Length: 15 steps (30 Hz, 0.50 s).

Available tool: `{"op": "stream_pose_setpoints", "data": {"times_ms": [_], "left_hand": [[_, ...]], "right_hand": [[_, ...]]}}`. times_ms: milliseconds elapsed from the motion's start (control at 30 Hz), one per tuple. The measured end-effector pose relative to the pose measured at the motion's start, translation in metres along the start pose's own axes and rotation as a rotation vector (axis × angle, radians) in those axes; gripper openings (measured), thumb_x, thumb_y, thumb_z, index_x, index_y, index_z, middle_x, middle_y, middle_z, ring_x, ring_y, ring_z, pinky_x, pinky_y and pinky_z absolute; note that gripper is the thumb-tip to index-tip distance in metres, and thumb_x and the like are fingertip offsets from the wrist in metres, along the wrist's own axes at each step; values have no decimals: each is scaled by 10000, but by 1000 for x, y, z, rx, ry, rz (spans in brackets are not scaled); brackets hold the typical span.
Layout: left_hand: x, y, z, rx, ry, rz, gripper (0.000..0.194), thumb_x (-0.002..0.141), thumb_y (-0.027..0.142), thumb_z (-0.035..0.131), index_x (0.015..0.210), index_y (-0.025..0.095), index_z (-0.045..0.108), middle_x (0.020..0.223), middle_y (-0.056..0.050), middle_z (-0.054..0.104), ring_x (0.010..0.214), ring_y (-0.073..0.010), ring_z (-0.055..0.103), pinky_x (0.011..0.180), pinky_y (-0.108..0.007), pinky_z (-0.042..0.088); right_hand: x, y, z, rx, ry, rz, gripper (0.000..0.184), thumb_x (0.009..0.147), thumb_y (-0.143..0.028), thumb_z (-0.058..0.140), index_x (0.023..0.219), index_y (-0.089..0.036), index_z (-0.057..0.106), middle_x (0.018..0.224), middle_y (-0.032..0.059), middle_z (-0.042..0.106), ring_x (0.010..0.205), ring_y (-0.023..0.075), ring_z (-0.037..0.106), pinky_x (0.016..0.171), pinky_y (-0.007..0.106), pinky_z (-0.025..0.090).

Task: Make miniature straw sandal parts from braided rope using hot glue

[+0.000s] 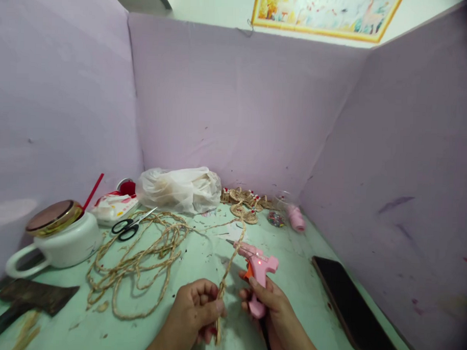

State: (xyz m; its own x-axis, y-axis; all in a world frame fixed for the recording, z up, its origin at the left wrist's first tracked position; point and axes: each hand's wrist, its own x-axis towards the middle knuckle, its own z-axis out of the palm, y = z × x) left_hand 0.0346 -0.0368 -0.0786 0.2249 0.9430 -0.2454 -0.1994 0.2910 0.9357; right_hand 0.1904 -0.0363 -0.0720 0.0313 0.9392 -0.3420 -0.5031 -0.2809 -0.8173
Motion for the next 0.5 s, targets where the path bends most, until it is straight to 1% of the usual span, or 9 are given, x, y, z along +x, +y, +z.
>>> {"op": "stream_pose_setpoints", "data": {"times_ms": [100, 167, 233, 333, 433, 500], "left_hand": [[6, 5, -4, -80, 6, -42, 451, 503, 480, 767, 699, 124, 570, 579, 1, 601, 315, -4, 369, 325, -135, 198], [10, 9, -7, -112, 7, -92, 454, 485, 470, 783, 680, 118, 575, 550, 18, 575, 314, 7, 357, 330, -129, 185], [13, 12, -11, -136, 5, -117, 439, 481, 451, 792, 649, 115, 565, 518, 35, 542, 318, 9, 356, 337, -125, 182], [15, 14, -14, -174, 24, -110, 419, 482, 418, 801, 659, 121, 564, 522, 43, 535, 328, 5, 366, 344, -125, 190], [16, 15, -14, -178, 43, -120, 414, 492, 422, 799, 648, 122, 560, 502, 54, 519, 323, 8, 358, 341, -122, 181], [16, 15, -14, -169, 31, -118, 400, 516, 425, 789, 634, 121, 557, 496, 54, 513, 327, 5, 366, 340, -121, 182]], "right_hand": [[12, 2, -15, -83, -47, -102, 465, 620, -500, 723, 871, -122, 624, 481, 7, 621, 366, 82, 517, 379, 170, 332], [17, 3, -30, -160, -61, -193, 508, 627, -529, 706, 911, -120, 610, 455, 5, 613, 339, 73, 483, 365, 166, 288], [19, 4, -45, -203, -66, -232, 536, 646, -533, 690, 964, -112, 592, 427, -4, 592, 329, 67, 459, 362, 161, 254], [17, 5, -59, -207, -92, -207, 546, 679, -547, 651, 985, -101, 575, 395, -20, 550, 324, 63, 439, 369, 162, 233], [8, 5, -61, -211, -110, -174, 535, 742, -607, 544, 934, -108, 572, 372, -27, 510, 311, 53, 388, 367, 167, 204], [-1, 4, -59, -205, -120, -148, 529, 767, -627, 489, 893, -120, 571, 367, -31, 485, 311, 50, 352, 363, 172, 179]]}}
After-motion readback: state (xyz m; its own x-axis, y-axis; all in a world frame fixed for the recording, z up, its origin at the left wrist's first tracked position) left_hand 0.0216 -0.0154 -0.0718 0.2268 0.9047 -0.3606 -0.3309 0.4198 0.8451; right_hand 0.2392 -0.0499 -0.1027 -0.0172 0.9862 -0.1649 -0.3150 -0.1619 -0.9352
